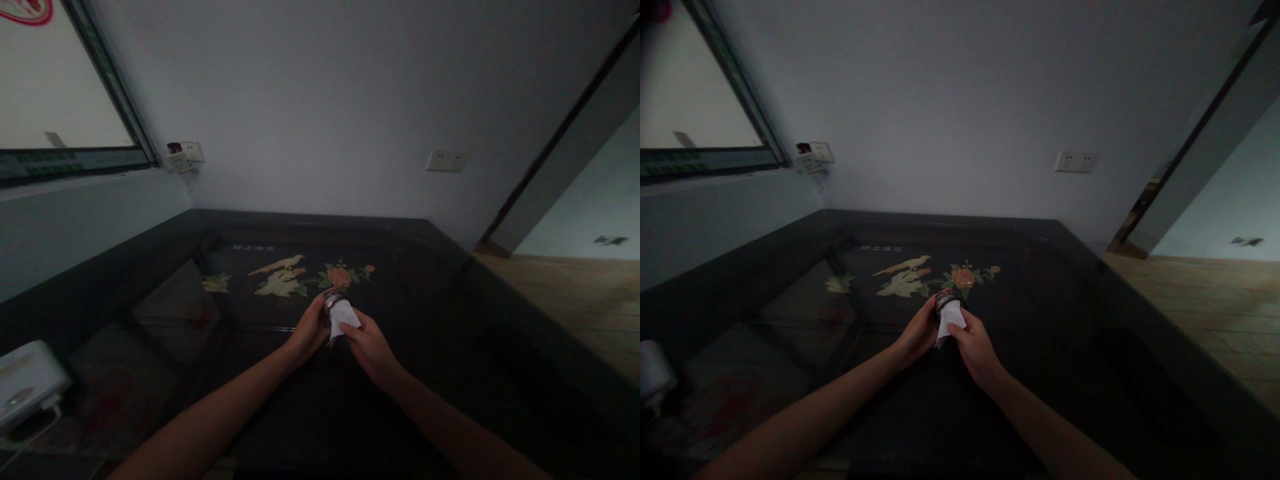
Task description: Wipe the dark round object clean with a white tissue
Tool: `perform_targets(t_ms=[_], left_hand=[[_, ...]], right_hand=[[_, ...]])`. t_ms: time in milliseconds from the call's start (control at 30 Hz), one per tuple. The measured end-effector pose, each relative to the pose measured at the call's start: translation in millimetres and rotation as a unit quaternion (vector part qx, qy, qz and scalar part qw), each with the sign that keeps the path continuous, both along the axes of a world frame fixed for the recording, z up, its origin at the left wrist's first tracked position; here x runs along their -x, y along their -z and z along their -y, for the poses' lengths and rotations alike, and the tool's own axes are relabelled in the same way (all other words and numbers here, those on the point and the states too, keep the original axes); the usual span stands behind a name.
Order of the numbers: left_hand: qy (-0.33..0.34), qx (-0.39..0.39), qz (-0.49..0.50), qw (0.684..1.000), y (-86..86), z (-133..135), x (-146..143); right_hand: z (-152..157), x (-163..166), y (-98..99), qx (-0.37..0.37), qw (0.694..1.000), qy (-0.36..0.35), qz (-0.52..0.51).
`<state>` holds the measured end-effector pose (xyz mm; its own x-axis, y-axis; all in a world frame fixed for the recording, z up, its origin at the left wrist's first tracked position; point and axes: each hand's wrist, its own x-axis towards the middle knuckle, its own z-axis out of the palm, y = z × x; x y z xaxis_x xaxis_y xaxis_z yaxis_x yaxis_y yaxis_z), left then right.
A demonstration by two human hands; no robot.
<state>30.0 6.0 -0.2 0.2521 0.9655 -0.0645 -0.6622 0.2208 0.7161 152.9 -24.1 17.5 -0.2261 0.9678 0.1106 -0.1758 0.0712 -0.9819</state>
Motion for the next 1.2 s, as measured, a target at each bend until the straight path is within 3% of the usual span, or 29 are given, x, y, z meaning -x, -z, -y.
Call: perform_targets(t_ms=[100, 200, 267, 333, 467, 533, 633, 733, 800, 900, 1033, 1100, 1200], left_hand=[[0.0, 0.002, 0.003, 1.0, 2.1, -1.0, 0.4], [0.001, -0.002, 0.003, 1.0, 0.3, -0.1, 1.1], [-0.002, 0.005, -0.002, 1.0, -3.2, 1.5, 1.4], [-0.002, 0.021, -0.013, 1.0, -6.9, 3.0, 1.8], [0.004, 0.035, -0.022, 0.999, -7.8, 3.2, 2.6], [0.012, 0.024, -0.02, 0.999, -4.4, 2.2, 3.2], [0.025, 0.006, -0.016, 1.0, 0.7, 1.0, 4.0], [0.023, 0.01, -0.016, 1.0, 0.8, 1.3, 3.9], [0.019, 0.012, -0.022, 1.0, -1.7, 2.2, 3.5], [0.015, 0.016, -0.026, 0.999, -5.2, 3.5, 2.5], [0.002, 0.021, -0.019, 1.0, -4.1, 2.7, 1.8], [-0.002, 0.013, -0.015, 1.0, -1.8, 1.4, 1.6], [0.002, 0.005, -0.015, 1.0, 0.7, -0.2, 1.4]], right_hand=[[0.5, -1.7, 0.7, -0.023, 0.998, 0.003, 0.056], [0.9, -7.3, -2.3, -0.093, 0.974, -0.018, 0.207], [0.9, -10.6, -2.3, -0.16, 0.93, -0.028, 0.329], [-0.5, -13.4, 0.7, -0.244, 0.867, -0.027, 0.434], [-9.2, -20.0, 8.2, -0.407, 0.735, -0.023, 0.541], [-14.1, -23.5, 8.4, -0.447, 0.696, -0.029, 0.561], [-17.2, -26.8, 5.3, -0.465, 0.676, -0.032, 0.571], [-14.2, -27.2, 0.7, -0.445, 0.697, -0.034, 0.561], [-10.2, -26.7, -3.9, -0.399, 0.739, -0.045, 0.541], [-4.8, -24.4, -11.9, -0.278, 0.833, -0.074, 0.472], [-3.4, -16.6, -14.4, -0.106, 0.959, -0.064, 0.255], [-3.8, -11.3, -11.8, -0.032, 0.99, -0.045, 0.129], [-3.9, -5.2, -7.6, 0.038, 0.999, -0.036, -0.004]])
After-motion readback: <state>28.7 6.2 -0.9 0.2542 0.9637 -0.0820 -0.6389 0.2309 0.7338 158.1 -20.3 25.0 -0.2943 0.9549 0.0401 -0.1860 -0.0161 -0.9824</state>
